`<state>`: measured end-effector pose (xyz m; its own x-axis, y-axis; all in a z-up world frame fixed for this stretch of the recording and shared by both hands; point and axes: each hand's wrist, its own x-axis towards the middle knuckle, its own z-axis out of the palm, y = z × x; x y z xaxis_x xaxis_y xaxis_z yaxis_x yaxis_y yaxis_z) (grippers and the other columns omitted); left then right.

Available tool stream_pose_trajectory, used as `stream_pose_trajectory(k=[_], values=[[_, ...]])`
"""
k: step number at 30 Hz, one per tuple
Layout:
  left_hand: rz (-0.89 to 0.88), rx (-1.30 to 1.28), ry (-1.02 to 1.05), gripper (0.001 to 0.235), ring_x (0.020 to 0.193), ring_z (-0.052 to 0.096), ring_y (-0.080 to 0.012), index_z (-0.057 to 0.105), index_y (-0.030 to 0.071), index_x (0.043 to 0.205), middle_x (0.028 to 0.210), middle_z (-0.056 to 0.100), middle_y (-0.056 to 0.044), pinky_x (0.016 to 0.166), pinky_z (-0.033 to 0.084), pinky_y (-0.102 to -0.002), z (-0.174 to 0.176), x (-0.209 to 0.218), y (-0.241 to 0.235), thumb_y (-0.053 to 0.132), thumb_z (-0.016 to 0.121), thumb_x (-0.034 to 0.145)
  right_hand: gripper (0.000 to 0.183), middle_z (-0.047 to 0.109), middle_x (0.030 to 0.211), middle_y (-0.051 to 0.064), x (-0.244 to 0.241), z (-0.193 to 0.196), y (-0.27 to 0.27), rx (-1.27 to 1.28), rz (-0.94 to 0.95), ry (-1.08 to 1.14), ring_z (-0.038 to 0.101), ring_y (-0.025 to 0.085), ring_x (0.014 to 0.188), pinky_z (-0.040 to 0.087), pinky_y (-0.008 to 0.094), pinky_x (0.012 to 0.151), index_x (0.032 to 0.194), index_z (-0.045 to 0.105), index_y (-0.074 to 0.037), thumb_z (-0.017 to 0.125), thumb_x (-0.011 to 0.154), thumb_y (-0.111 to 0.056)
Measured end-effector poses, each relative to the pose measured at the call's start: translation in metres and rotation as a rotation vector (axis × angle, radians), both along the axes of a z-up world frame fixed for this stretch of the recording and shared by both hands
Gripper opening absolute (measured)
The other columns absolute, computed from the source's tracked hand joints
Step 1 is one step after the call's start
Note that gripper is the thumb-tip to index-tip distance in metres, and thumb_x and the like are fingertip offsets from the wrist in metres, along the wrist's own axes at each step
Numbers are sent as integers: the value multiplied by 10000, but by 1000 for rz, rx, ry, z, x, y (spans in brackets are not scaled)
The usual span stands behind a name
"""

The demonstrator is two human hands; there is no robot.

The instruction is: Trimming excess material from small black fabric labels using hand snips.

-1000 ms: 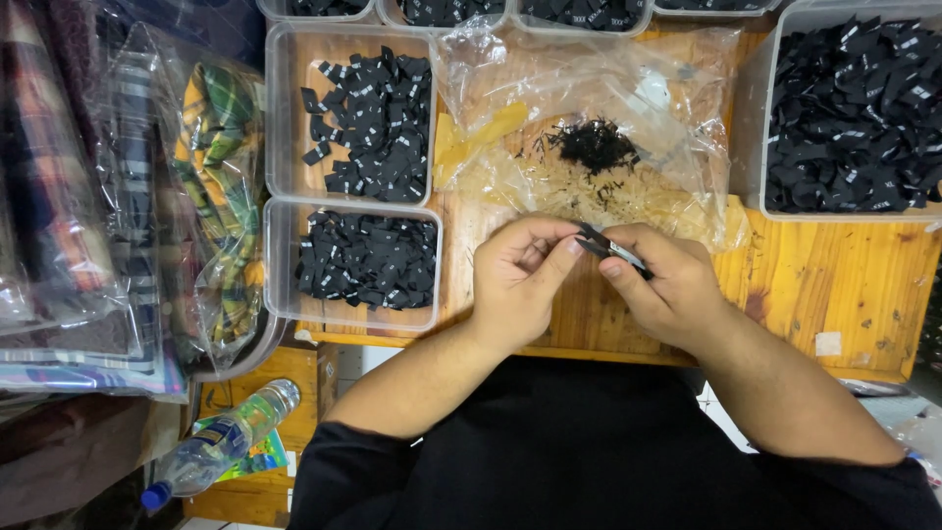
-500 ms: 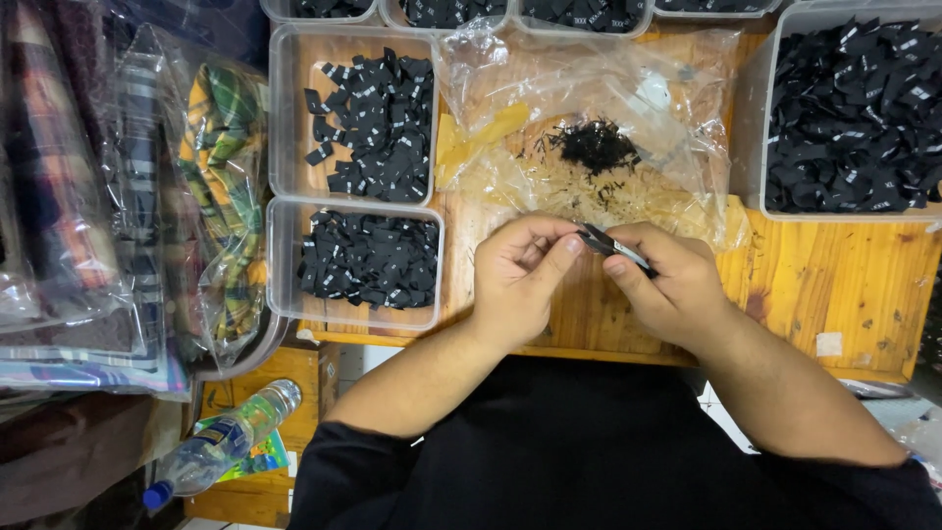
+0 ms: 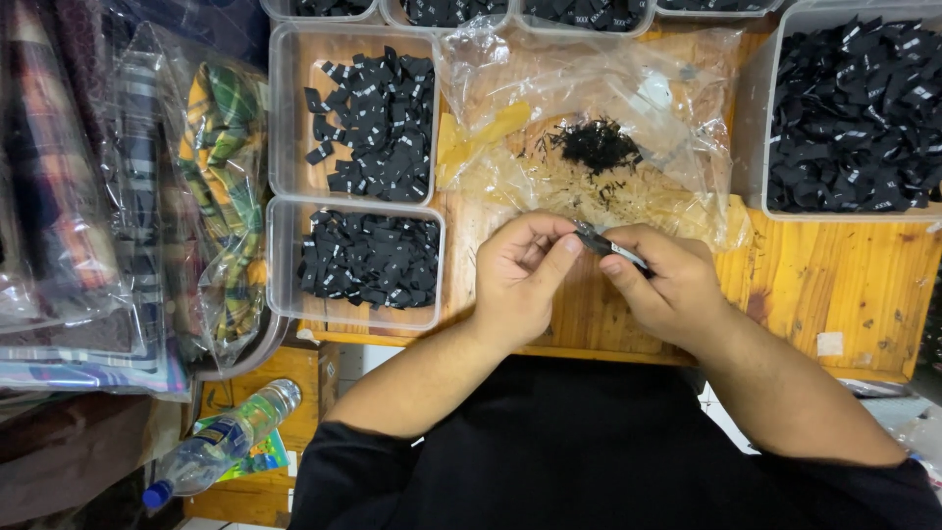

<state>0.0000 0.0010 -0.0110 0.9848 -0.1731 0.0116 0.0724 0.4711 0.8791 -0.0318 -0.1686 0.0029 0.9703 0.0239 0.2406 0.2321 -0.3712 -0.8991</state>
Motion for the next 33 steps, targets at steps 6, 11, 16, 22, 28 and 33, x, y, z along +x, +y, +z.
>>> stream_pose_trajectory(k=[6,11,16,22,28,33], values=[[0,5,5,92,792,627,-82,689,-46,1042,802,677,-93,717,533,-221,2,0,1,13,693,972,149,518,493,94,-1,-3,-2,-13,-1,4,480,182,450,460,300,493,986,766,-6,682,989,-129],[-4,5,10,88,792,634,-89,688,-48,1037,805,691,-110,718,539,-229,2,0,0,15,689,975,146,528,506,98,-2,-2,-1,-18,-14,-10,482,192,452,465,311,496,982,770,-15,682,994,-131],[1,3,50,100,755,674,-120,702,-44,1046,837,727,-154,662,563,-219,2,-2,-3,17,701,966,155,498,481,78,-3,-4,-3,-18,-53,14,455,175,439,461,300,498,978,785,-36,666,1003,-133],[-12,-68,165,162,772,744,-178,703,-67,1118,917,761,-202,634,608,-243,1,-4,-6,35,652,1004,207,499,501,91,0,8,-1,-8,-93,20,454,187,452,449,325,499,1026,757,-27,613,1043,-175],[-70,-360,244,292,955,767,-329,650,-114,1249,1135,719,-321,760,645,-353,-10,-3,-2,67,502,1073,215,520,511,38,-7,-10,-13,76,-105,94,416,115,461,402,287,462,1029,745,-22,584,1034,-163],[-134,-383,235,340,1083,729,-382,614,-128,1302,1233,676,-346,870,632,-418,-4,-1,-2,58,460,1062,225,548,527,63,-6,-6,-15,75,-125,63,457,108,475,408,251,490,1112,726,15,764,905,-63]])
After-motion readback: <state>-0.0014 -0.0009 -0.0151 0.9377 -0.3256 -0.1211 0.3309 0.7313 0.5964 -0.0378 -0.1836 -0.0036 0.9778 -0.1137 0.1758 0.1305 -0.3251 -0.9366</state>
